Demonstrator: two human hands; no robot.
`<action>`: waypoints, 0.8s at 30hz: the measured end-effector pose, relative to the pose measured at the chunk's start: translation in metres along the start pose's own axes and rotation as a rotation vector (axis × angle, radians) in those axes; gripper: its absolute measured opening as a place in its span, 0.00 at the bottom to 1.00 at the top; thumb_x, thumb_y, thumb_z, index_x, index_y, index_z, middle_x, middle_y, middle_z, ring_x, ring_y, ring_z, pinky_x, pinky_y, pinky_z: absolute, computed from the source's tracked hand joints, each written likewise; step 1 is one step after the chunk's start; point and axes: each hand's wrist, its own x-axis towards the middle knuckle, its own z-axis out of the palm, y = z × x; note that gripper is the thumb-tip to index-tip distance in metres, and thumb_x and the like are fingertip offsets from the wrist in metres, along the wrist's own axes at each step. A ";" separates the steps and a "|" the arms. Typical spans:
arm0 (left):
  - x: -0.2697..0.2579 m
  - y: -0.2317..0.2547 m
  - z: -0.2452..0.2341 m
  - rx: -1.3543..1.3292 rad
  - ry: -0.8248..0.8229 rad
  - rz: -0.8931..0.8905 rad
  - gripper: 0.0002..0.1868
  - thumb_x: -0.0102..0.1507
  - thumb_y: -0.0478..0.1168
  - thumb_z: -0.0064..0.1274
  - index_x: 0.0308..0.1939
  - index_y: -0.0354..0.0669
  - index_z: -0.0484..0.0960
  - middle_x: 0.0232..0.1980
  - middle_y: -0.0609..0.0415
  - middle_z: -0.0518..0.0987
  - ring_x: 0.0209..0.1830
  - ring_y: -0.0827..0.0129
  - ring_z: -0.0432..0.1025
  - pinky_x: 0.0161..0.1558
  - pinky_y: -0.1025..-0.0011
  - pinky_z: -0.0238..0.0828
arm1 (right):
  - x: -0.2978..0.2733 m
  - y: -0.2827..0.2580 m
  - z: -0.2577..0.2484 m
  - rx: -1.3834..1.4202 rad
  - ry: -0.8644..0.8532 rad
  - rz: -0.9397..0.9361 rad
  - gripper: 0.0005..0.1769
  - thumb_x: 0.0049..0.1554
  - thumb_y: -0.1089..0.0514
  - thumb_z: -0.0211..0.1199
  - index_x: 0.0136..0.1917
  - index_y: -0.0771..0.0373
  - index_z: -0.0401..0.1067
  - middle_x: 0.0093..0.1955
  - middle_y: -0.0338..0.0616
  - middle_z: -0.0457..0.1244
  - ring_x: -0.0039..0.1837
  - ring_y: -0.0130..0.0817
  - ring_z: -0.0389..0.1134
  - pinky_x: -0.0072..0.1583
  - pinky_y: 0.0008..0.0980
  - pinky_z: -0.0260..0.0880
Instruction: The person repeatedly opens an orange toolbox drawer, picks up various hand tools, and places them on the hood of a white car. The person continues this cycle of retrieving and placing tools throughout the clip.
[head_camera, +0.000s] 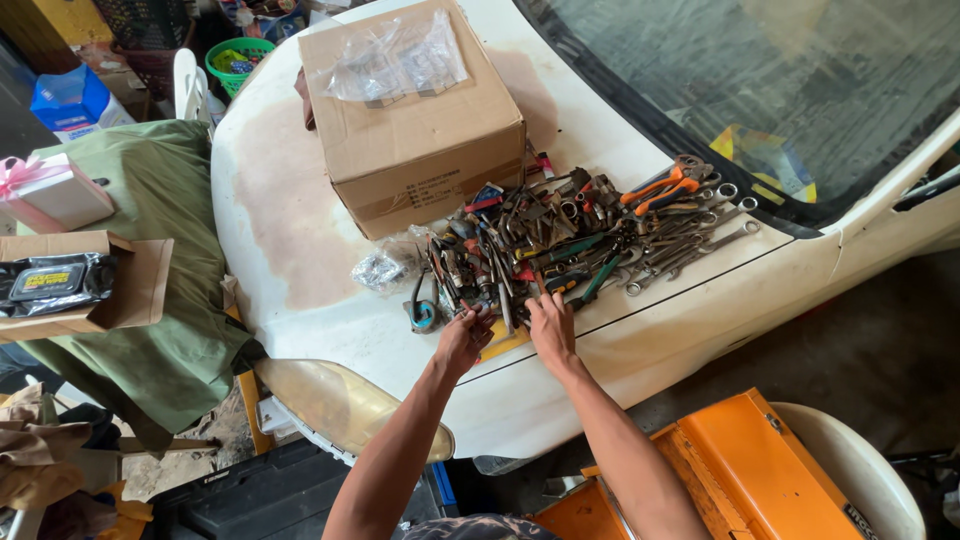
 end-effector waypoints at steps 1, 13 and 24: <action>0.002 0.000 -0.001 0.013 0.009 -0.001 0.13 0.75 0.43 0.33 0.55 0.47 0.73 0.51 0.56 0.81 0.52 0.67 0.76 0.50 0.63 0.70 | 0.000 -0.001 -0.002 -0.001 0.018 0.000 0.11 0.55 0.68 0.59 0.50 0.62 0.77 0.47 0.48 0.66 0.54 0.49 0.64 0.53 0.47 0.66; 0.013 -0.014 0.008 0.028 -0.236 0.072 0.14 0.76 0.38 0.37 0.58 0.35 0.76 0.45 0.52 0.80 0.32 0.72 0.68 0.35 0.72 0.68 | -0.012 -0.034 0.003 0.509 -0.075 0.067 0.08 0.52 0.65 0.67 0.48 0.64 0.77 0.46 0.51 0.69 0.50 0.51 0.70 0.51 0.44 0.71; 0.013 0.002 -0.013 0.327 0.105 0.129 0.14 0.74 0.38 0.39 0.56 0.35 0.76 0.44 0.45 0.82 0.37 0.65 0.80 0.24 0.74 0.62 | 0.007 -0.001 0.019 0.218 -0.106 -0.092 0.05 0.57 0.66 0.61 0.44 0.63 0.78 0.46 0.50 0.65 0.51 0.52 0.69 0.51 0.47 0.70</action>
